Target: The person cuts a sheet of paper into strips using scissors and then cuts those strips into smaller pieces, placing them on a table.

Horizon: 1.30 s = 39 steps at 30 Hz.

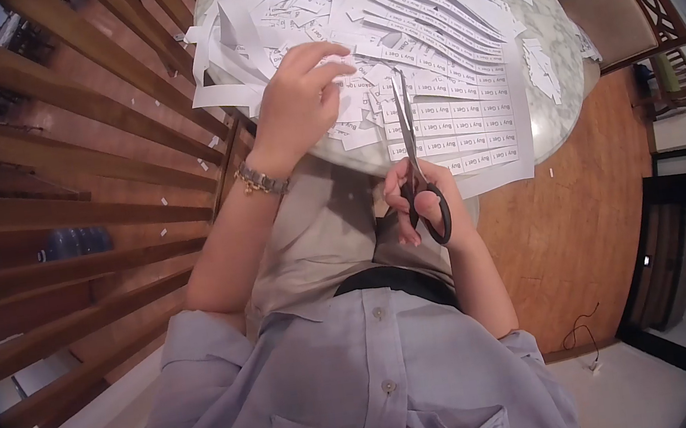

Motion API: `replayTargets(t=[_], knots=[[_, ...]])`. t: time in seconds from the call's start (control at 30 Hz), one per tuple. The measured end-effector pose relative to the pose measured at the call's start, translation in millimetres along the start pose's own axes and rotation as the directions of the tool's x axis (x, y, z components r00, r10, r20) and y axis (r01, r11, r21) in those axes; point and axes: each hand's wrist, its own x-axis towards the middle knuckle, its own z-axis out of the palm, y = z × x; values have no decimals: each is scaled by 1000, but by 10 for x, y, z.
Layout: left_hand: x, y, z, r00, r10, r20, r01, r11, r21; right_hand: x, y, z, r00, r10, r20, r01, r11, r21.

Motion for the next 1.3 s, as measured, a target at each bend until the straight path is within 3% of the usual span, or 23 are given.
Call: replayTargets(t=[0.13, 0.2, 0.3, 0.53, 0.9, 1.3], knots=[[245, -63, 79, 998, 44, 33, -45, 999, 18, -40, -15, 8, 1000, -29, -5, 29, 999, -22], [337, -99, 121, 974, 30, 223, -24, 999, -31, -45, -17, -2, 999, -43, -3, 42, 998, -36], [398, -188, 216, 950, 16, 312, 2, 998, -58, -46, -11, -21, 999, -35, -24, 34, 999, -34], [370, -69, 141, 952, 2, 305, 9, 999, -36, -18, 1, -55, 1000, 7, -7, -8, 999, -39], [27, 187, 53, 999, -36, 26, 41, 973, -226, 50, -22, -14, 999, 18, 45, -16, 999, -46], [20, 279, 3, 996, 78, 33, -69, 973, -219, 147, -98, -40, 1000, -3, 22, 6, 992, -122]])
